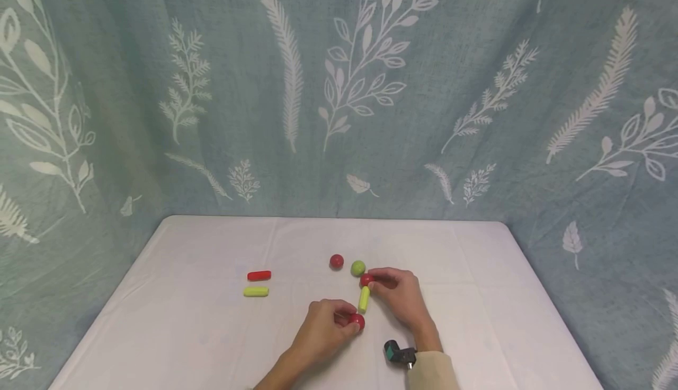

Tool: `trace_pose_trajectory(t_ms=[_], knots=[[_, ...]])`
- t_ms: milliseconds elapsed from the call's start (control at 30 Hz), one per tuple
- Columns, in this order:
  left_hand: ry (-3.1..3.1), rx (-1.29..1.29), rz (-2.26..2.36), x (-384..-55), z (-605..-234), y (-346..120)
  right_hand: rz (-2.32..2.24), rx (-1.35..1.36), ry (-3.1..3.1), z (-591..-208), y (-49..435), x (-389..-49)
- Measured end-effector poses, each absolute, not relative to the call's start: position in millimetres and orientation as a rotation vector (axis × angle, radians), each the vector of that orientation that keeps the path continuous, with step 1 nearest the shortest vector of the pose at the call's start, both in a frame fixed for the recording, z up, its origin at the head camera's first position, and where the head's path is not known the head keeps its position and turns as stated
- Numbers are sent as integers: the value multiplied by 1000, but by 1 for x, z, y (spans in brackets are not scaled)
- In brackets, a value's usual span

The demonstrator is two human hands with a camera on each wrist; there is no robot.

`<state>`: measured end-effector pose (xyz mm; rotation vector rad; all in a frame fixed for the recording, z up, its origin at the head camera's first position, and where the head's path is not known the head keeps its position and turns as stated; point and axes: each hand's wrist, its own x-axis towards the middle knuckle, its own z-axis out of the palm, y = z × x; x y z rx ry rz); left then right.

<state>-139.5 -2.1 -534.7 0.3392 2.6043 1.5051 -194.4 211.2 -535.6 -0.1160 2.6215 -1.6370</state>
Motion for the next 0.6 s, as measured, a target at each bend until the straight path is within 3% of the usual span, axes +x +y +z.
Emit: trace_pose_trajectory(t_ms=[600], knots=[[2649, 271, 1478, -132, -510, 5, -1636, -116, 2619, -537, 212, -194]])
